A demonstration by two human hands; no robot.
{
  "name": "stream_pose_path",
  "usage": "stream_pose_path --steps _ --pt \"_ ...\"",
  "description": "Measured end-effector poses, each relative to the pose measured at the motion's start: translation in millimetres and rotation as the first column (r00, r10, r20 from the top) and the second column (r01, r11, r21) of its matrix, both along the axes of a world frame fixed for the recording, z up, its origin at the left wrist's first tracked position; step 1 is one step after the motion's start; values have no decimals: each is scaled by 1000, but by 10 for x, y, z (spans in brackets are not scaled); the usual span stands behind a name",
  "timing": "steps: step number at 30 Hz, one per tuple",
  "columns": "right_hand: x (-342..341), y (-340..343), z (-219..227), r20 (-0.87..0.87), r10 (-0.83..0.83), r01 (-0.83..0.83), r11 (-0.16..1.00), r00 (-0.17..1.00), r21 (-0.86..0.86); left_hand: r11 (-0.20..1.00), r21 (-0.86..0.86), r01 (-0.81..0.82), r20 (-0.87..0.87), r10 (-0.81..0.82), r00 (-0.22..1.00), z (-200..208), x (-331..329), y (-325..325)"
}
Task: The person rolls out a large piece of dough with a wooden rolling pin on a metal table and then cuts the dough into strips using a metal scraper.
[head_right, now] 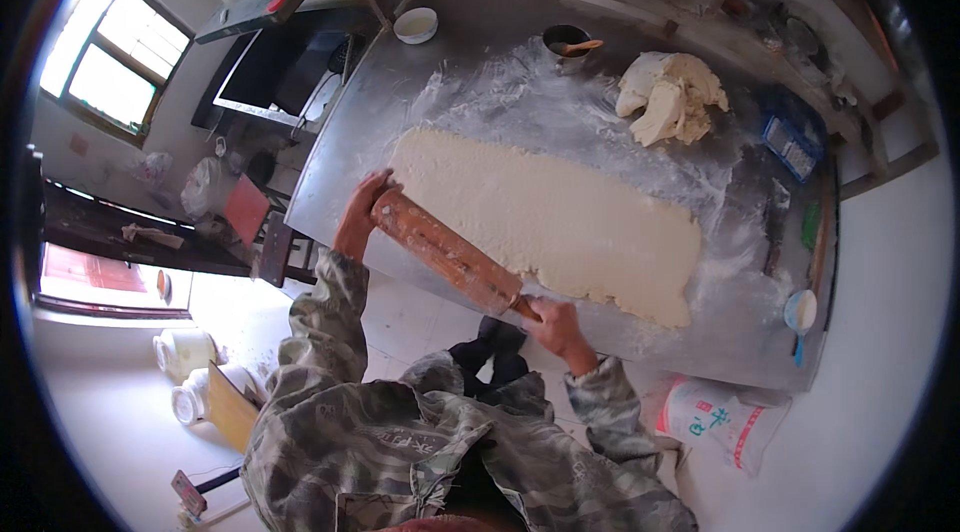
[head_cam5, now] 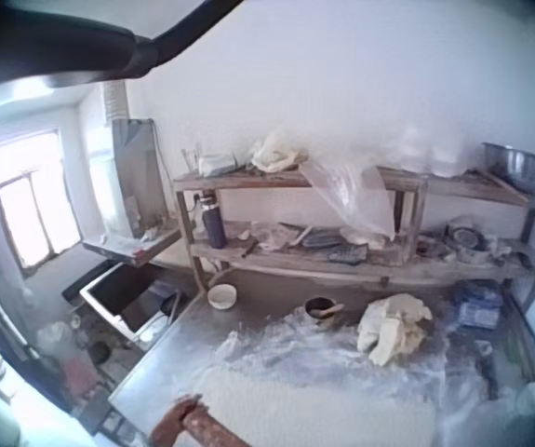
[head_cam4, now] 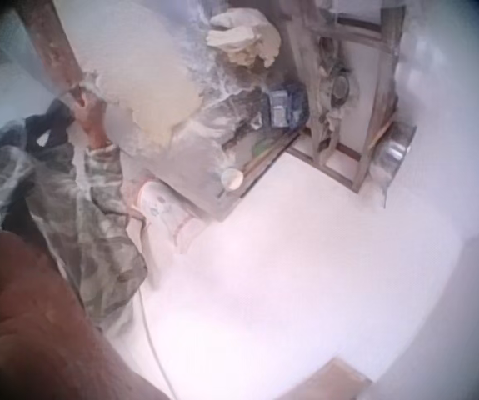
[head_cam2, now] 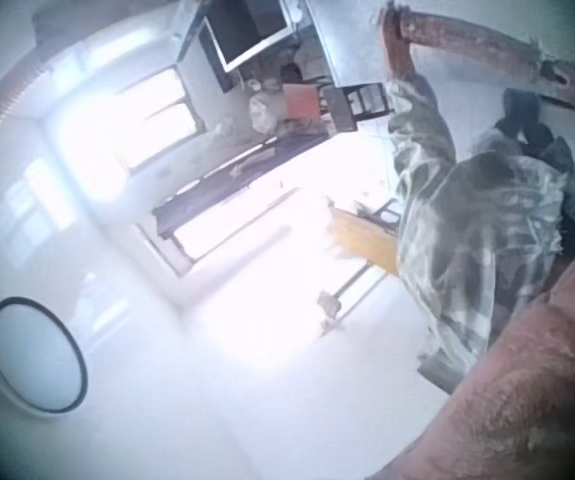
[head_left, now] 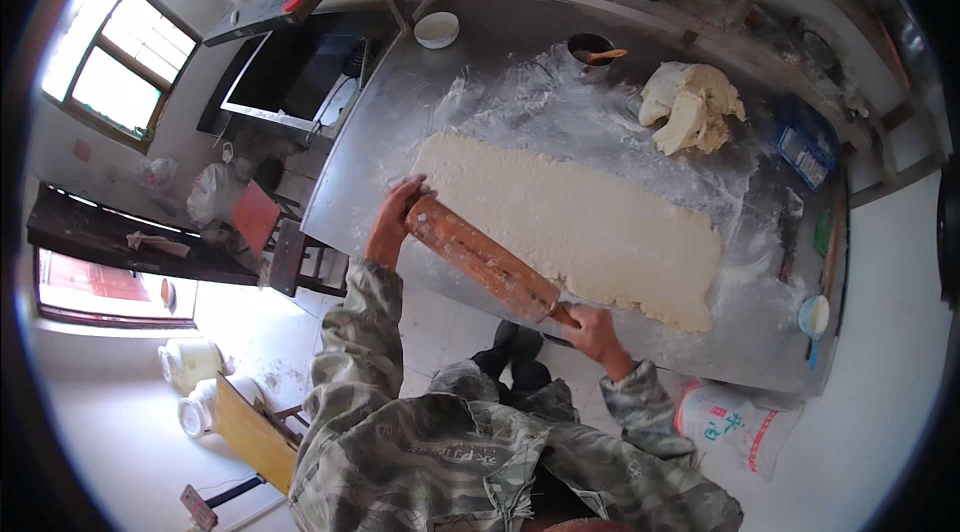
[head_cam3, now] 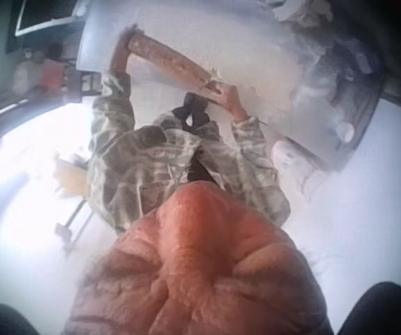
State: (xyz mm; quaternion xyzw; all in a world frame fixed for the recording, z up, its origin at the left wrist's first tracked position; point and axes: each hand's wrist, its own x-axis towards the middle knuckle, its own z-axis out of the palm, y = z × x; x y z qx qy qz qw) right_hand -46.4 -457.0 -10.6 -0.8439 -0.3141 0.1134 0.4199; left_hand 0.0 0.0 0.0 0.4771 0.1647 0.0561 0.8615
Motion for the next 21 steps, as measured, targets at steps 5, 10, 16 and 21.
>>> stream_pose_path --steps 5,10,16,21 --pt "704 915 -34 122 -5 12 998 993 -61 957 178 -228 -194 262 945 -145 99 886" --pt "878 1408 -559 171 -33 73 970 985 -233 796 599 -90 -342 356 869 -1023 12 1250" --pt "1218 1791 -1302 476 -147 304 913 867 -271 70 975 211 -221 383 897 -1965 361 1677" --pt "2696 1970 -1625 625 -326 581 773 709 -256 2 958 286 -265 384 885 -1821 2203 1752"
